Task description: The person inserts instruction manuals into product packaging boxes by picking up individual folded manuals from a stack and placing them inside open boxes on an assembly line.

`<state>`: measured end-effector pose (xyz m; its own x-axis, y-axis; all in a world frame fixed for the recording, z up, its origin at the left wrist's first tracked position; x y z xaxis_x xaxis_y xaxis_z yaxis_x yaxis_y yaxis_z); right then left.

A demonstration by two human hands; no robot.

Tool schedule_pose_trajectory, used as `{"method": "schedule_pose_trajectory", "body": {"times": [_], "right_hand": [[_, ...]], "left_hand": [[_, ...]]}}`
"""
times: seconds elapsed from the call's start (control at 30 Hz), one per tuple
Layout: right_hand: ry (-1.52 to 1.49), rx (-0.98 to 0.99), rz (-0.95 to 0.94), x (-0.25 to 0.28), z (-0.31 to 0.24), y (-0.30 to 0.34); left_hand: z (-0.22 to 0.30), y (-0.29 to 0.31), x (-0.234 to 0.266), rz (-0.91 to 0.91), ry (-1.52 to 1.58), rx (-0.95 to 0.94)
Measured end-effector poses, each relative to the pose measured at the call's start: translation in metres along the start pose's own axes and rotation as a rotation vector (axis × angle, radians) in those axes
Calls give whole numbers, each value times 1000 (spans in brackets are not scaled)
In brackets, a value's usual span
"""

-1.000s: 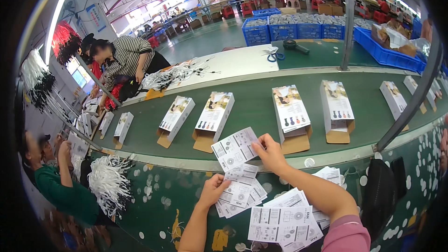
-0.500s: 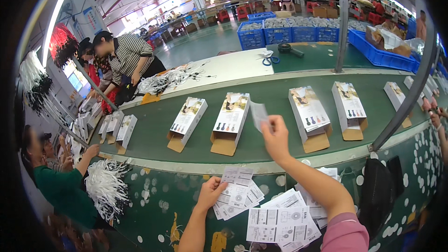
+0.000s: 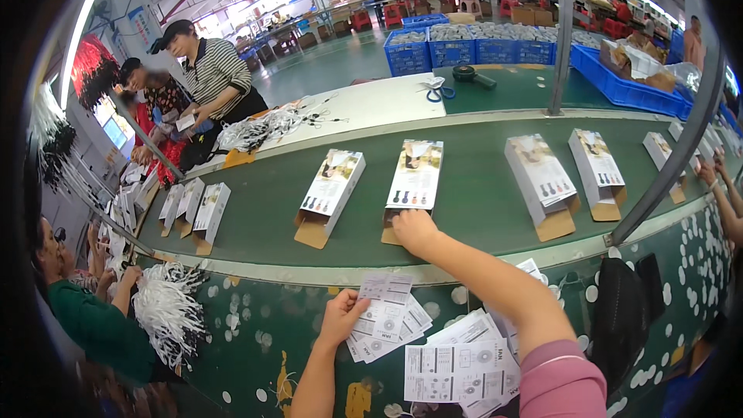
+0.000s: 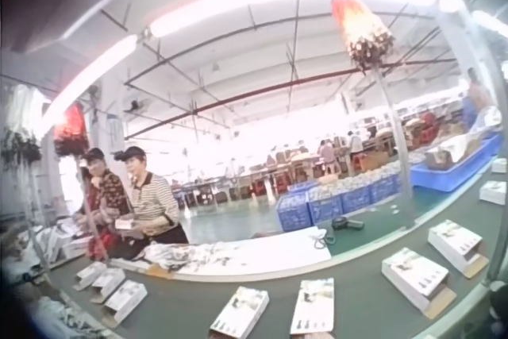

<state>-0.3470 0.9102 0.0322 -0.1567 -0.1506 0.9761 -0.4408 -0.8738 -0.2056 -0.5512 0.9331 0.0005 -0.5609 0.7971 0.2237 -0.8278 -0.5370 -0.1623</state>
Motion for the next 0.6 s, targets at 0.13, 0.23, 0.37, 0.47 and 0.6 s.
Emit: {"method": "schedule_pose_trajectory", "body": {"times": [0.13, 0.23, 0.37, 0.47, 0.6], "right_hand": [[-686, 217, -180, 50, -42, 30], [-850, 336, -376, 51, -70, 42], [-924, 3, -273, 41, -60, 10], [-1105, -302, 207, 87, -21, -25], [-751, 34, 702, 137, -66, -50]], "left_hand": [[-7, 1, 22, 15, 15, 22], [-16, 1, 43, 26, 27, 61], [-22, 6, 65, -44, 53, 0], [-7, 4, 68, -230, -135, 69], [6, 0, 87, -228, -400, -9]]}}
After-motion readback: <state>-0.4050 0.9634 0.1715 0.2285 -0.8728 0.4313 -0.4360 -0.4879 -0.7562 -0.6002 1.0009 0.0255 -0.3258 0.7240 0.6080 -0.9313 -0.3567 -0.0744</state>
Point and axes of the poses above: each hand's wrist, its own y-axis away from the middle knuckle, its own x-axis out of the back of the hand, z = x × y, the point moved 8 cm from there along -y, towards the middle knuckle, and after that the axes turned 8 degrees about -x, right-handed, at the moved point
